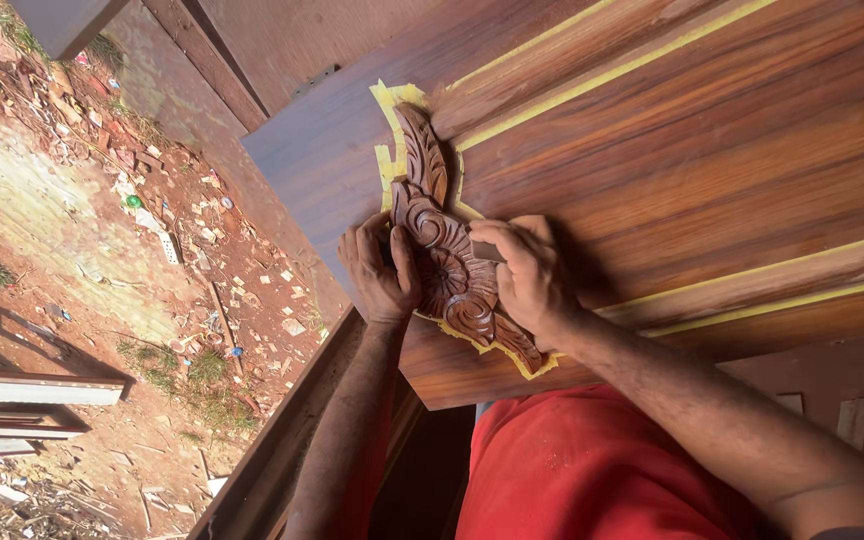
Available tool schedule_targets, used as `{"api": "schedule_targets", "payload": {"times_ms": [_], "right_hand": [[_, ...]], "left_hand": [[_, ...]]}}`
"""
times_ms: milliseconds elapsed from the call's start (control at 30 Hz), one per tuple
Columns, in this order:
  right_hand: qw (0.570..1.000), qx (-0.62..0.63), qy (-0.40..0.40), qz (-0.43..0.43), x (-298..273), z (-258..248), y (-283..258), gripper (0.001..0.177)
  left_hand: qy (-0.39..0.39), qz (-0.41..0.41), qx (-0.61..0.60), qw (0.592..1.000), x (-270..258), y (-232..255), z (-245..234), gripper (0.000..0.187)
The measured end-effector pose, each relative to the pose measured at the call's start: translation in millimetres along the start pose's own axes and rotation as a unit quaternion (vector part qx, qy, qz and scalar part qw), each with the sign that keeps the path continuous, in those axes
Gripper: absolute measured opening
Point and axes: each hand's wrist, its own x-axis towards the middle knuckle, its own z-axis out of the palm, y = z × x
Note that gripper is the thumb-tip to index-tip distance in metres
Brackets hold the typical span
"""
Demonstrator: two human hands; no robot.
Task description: The person removes yellow tape from a decorative wooden panel and then sands the edges and the wooden carvings using a piece of sandpaper.
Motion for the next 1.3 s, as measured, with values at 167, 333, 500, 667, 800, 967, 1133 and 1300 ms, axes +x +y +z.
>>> {"api": "schedule_targets", "payload": {"times_ms": [167, 333, 500, 667, 800, 967, 1133, 1300], "right_hand": [[1.000, 0.008, -0.013, 0.005, -16.6, -0.4, 2.1, 0.052], [1.000, 0.003, 0.029, -0.002, -3.6, 1.9, 0.8, 0.049], [0.999, 0.014, 0.005, 0.033, -20.1, 3.5, 7.7, 0.044], [0.993, 0.067, -0.016, 0.092, -94.1, -13.6, 12.4, 0.053], [0.985, 0.114, -0.070, 0.113, -115.5, -32.1, 18.8, 0.049], [0.986, 0.101, -0.082, 0.107, -95.4, -80.6, 33.3, 0.048], [0.991, 0.069, -0.082, 0.081, -82.4, -137.2, 53.7, 0.049], [0.988, 0.067, -0.105, 0.090, -76.1, -172.6, 61.6, 0.047]], "left_hand": [[0.001, 0.023, 0.003, 1.000, -12.8, 3.9, -0.9, 0.020], [0.002, 0.025, -0.004, 1.000, -5.0, -1.3, 0.2, 0.020], [-0.008, 0.005, -0.001, 1.000, -5.5, -8.3, 6.0, 0.022], [0.023, 0.023, -0.001, 0.999, -13.1, -5.5, 5.7, 0.028], [0.004, 0.159, 0.146, 0.976, -0.5, 9.5, -1.3, 0.037], [-0.220, 0.139, 0.145, 0.954, 10.8, 50.0, 2.2, 0.033], [-0.394, 0.133, 0.216, 0.883, -31.5, 89.3, 6.8, 0.028], [-0.294, 0.067, 0.199, 0.932, -95.9, 110.6, -19.1, 0.024]]}}
